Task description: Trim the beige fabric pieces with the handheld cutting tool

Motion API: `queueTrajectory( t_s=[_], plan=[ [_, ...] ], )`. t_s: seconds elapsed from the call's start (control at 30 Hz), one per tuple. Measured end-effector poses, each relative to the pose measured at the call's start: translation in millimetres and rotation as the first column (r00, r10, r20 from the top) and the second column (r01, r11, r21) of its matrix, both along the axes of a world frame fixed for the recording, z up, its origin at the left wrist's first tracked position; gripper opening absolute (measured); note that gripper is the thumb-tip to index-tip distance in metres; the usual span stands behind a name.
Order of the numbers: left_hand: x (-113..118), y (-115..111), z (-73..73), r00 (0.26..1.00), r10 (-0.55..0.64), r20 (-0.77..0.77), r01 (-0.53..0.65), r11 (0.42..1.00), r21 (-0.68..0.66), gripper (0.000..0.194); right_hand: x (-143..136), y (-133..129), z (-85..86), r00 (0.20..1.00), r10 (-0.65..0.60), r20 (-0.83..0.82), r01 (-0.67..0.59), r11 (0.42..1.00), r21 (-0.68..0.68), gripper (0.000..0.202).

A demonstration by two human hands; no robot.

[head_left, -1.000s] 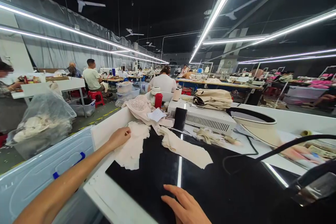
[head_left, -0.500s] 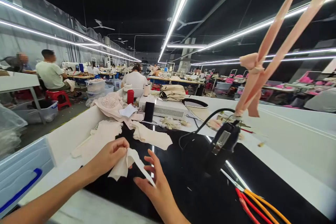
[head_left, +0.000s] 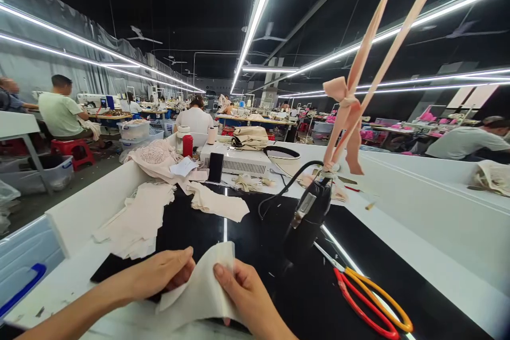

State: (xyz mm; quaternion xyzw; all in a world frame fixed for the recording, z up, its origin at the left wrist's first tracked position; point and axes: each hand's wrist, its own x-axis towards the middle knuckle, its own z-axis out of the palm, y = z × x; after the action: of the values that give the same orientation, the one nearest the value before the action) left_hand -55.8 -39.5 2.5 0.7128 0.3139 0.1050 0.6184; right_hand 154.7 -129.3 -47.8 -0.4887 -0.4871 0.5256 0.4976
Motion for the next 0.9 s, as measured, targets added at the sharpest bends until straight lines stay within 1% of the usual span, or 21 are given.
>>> queueTrajectory(
  t_s=[0.07,0.13,0.27,0.37,0.43,0.5,0.63,0.7,0.77,0.9],
  plan=[
    [5,-6,-3.0,0.995,-0.030,0.094,0.020,0.994,0.105,0.065,-3,-2,0.4,0.999,0.040,0.008,-0.040,0.999,-0.022,0.076],
    [13,-11,-5.6,0.988,-0.040,0.152,0.015,0.987,0.158,0.066,-5,-4,2.3,0.998,0.060,0.020,-0.059,0.998,-0.032,0.074],
    [28,-15,-11.7,0.987,0.027,0.161,-0.040,0.996,0.080,0.066,-5,-6,7.1,0.996,0.073,0.044,-0.072,0.997,-0.032,0.076],
    [33,-15,-13.6,0.984,0.085,0.154,-0.099,0.991,0.091,0.068,-3,-7,8.2,0.997,0.070,0.041,-0.069,0.997,-0.046,0.077],
    [33,-16,-11.5,0.985,0.094,0.148,-0.106,0.991,0.077,0.068,-2,-9,8.0,0.996,0.088,0.022,-0.086,0.994,-0.073,0.077],
    [30,-16,-7.6,0.986,0.092,0.141,-0.100,0.993,0.055,0.068,0,-13,8.3,0.991,0.131,-0.004,-0.131,0.985,-0.111,0.077],
    [22,-12,-1.3,0.987,0.113,0.118,-0.121,0.991,0.065,0.070,2,-23,11.1,0.964,0.261,-0.050,-0.266,0.943,-0.200,0.067],
    [20,-10,-0.5,0.987,0.127,0.095,-0.134,0.989,0.066,0.069,1,-25,11.8,0.949,0.310,-0.059,-0.315,0.926,-0.210,0.064],
    [18,-9,-0.7,0.988,0.131,0.076,-0.137,0.988,0.075,0.066,-1,-26,11.2,0.946,0.318,-0.059,-0.324,0.926,-0.196,0.064],
    [22,-9,-1.5,0.989,0.125,0.082,-0.132,0.987,0.089,0.060,-3,-24,10.4,0.950,0.295,-0.099,-0.309,0.931,-0.194,0.064]
  ],
)
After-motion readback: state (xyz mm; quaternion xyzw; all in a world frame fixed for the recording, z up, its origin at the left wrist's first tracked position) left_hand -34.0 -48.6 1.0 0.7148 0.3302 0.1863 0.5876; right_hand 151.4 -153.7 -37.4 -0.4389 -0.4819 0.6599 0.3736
